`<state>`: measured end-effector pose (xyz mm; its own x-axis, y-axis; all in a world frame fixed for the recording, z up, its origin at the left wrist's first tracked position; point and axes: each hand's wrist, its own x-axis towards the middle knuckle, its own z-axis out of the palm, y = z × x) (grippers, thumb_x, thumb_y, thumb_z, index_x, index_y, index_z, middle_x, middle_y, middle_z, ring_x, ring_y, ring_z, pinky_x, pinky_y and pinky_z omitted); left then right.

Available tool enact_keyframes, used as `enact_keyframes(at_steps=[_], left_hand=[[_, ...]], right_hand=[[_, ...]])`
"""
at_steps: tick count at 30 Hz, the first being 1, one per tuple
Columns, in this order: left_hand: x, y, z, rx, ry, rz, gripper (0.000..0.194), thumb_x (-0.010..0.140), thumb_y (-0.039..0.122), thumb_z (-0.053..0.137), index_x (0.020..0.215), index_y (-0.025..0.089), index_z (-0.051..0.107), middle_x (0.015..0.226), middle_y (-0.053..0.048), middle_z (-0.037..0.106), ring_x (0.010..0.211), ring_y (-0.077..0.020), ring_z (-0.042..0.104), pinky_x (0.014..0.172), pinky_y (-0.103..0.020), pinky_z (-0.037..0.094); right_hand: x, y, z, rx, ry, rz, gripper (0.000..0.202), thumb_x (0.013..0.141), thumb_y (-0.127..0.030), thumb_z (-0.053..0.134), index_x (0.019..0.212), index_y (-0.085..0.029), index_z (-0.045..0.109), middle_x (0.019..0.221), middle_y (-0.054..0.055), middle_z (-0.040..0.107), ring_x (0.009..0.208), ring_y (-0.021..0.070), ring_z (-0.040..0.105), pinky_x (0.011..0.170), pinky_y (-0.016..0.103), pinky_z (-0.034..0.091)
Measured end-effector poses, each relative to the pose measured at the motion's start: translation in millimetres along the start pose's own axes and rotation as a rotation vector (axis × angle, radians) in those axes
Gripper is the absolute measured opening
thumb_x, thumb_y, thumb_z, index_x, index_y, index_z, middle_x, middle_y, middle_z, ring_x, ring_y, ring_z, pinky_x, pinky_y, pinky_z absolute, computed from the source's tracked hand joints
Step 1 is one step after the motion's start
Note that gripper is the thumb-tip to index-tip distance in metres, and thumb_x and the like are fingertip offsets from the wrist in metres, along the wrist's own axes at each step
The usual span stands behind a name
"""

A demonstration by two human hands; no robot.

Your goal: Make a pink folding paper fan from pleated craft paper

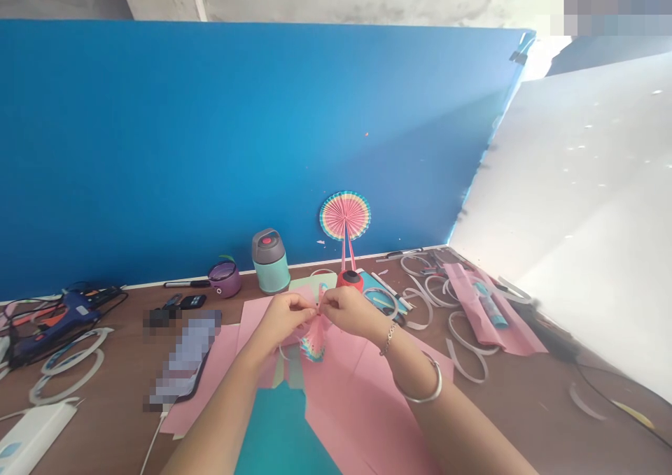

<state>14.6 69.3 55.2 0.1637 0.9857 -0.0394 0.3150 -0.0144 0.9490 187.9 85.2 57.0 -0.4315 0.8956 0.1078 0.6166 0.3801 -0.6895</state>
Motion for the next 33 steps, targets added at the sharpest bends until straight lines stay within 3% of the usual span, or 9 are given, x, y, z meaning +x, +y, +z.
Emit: enact_keyframes(at_steps=[5, 9, 15, 21, 28, 33], left_hand=[[3.7, -7.3, -4.6, -0.034, -0.058, -0.026, 0.021, 0.065, 0.036, 0.066, 0.061, 0.016, 0.061, 0.063, -0.005, 0.065, 0.062, -0.0170, 0.059, 0.058, -0.027, 0.045], [4.6, -9.3, -9.6, -0.036, -0.053, -0.024, 0.019, 0.065, 0.035, 0.064, 0.063, 0.016, 0.062, 0.063, -0.004, 0.065, 0.062, -0.0170, 0.060, 0.057, -0.026, 0.044], [7.9, -12.7, -6.1, 0.021, 0.054, 0.053, 0.012, 0.063, 0.027, 0.060, 0.056, 0.019, 0.056, 0.054, 0.002, 0.055, 0.055, -0.0150, 0.052, 0.057, -0.026, 0.040], [13.1, -19.8, 0.2, 0.027, 0.128, 0.058, 0.007, 0.061, 0.022, 0.057, 0.056, 0.019, 0.054, 0.057, 0.002, 0.057, 0.058, -0.0154, 0.051, 0.060, -0.027, 0.039], [3.0, -0.3, -4.3, -0.140, 0.047, -0.062, 0.019, 0.064, 0.036, 0.061, 0.065, 0.019, 0.052, 0.067, 0.001, 0.058, 0.065, -0.0157, 0.056, 0.061, -0.026, 0.042], [-5.9, 8.5, -6.5, -0.258, 0.042, -0.142, 0.021, 0.068, 0.037, 0.059, 0.066, 0.021, 0.046, 0.059, 0.007, 0.045, 0.056, -0.0100, 0.045, 0.054, -0.021, 0.035]], right_hand=[[-1.3, -1.0, -2.3, -0.080, -0.016, -0.030, 0.017, 0.071, -0.012, 0.046, 0.055, -0.017, 0.047, 0.054, -0.003, 0.045, 0.054, 0.0092, 0.039, 0.049, 0.021, 0.026], [-0.9, 3.0, -6.4, -0.104, -0.033, 0.001, 0.016, 0.069, -0.010, 0.046, 0.055, -0.016, 0.050, 0.056, -0.002, 0.049, 0.056, 0.0098, 0.042, 0.050, 0.021, 0.028], [1.4, 12.3, -10.2, -0.079, -0.047, 0.060, 0.015, 0.069, -0.011, 0.046, 0.057, -0.016, 0.055, 0.057, -0.001, 0.052, 0.054, 0.0104, 0.044, 0.049, 0.022, 0.030], [2.4, 12.6, -16.2, -0.047, -0.018, 0.035, 0.016, 0.067, -0.009, 0.046, 0.057, -0.016, 0.055, 0.055, -0.001, 0.051, 0.054, 0.0107, 0.044, 0.050, 0.022, 0.033], [-2.9, 6.8, -23.5, -0.031, -0.090, 0.063, 0.016, 0.073, -0.018, 0.049, 0.061, -0.016, 0.059, 0.058, -0.001, 0.053, 0.053, 0.0100, 0.044, 0.048, 0.021, 0.031], [-8.1, 5.0, -29.8, 0.017, -0.138, 0.026, 0.019, 0.077, -0.020, 0.046, 0.067, -0.016, 0.062, 0.062, -0.001, 0.055, 0.055, 0.0101, 0.047, 0.050, 0.021, 0.034]])
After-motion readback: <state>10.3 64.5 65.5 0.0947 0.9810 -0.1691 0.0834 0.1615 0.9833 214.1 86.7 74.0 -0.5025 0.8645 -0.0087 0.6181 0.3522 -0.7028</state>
